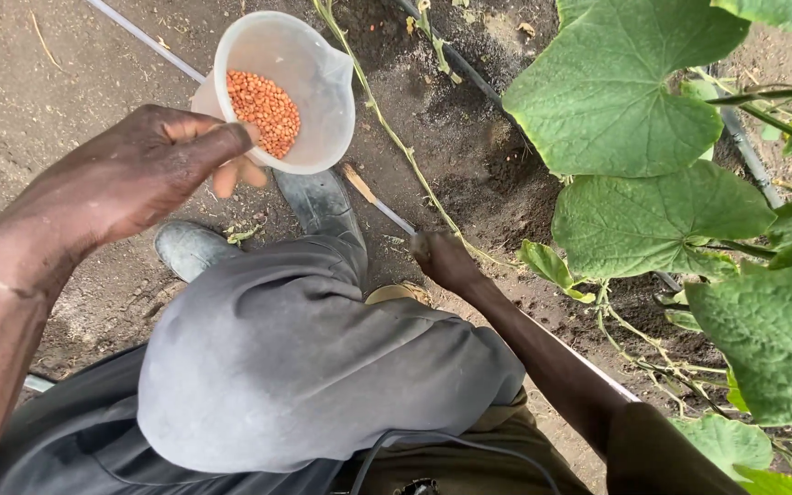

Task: The person holds a plastic cup filled with orange seeds and uses a small wooden stick to dig holes in the soil along a garden row. They place seeds into the holes and cover them with soil, moving along the row to repeat the process.

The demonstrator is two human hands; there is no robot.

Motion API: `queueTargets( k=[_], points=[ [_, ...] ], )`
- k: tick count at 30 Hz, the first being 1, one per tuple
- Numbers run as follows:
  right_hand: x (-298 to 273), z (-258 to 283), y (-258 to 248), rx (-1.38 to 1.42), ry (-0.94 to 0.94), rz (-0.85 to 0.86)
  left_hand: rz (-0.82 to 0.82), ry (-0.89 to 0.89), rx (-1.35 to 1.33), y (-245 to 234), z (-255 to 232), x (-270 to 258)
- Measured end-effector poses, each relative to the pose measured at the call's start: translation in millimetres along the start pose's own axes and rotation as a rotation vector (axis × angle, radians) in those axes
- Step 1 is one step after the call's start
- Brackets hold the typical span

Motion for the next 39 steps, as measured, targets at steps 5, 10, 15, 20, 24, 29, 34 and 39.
queueTargets(
  k=[5, 10, 15, 20, 24, 29, 34, 39],
  points=[
    [69.7, 50.2, -5.9, -0.16, -0.121, -0.264, 0.004, 0.047, 0.013, -0.3, 6.5, 1.0],
    [127.2, 59.1, 19.0, -0.373, -0.071, -0.254, -0.009, 0.055, 0.032, -3.0, 10.2, -2.1],
    [134.5, 49.6, 26.0, -0.401, -0.097, -0.31, 0.006, 0.081, 0.008, -9.3, 18.4, 2.1],
    [148.2, 63.8, 9.6, -0.464, 0.095, -0.326, -0.005, 0.095, 0.055, -10.6, 16.0, -1.4],
    [137.4, 55.9, -4.5, -0.414, -0.054, -0.409, -0.03, 0.072, 0.009, -12.9, 13.1, -11.3],
    [51.1, 68.1, -48.9, 0.017, -0.205, -0.267, -0.01, 0.139, -0.016, -14.7, 22.6, -10.4],
    [-44.7, 54.2, -109.4, 0.106, -0.08, -0.224, -0.004, 0.106, -0.009, -12.7, 19.7, -11.9],
    [-57.3, -28.3, -123.7, -0.07, 0.031, -0.485, 0.003, 0.131, -0.008, -8.8, 19.6, -14.3]
  ],
)
Point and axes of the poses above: each hand's wrist, its own x-axis towards the middle knuckle, its own y-axis out of the palm, z = x × y, the point moved 2 cm from there along x, towards the middle knuckle, and after that the axes turned 8 degrees about -x, right-handed, at the moved point
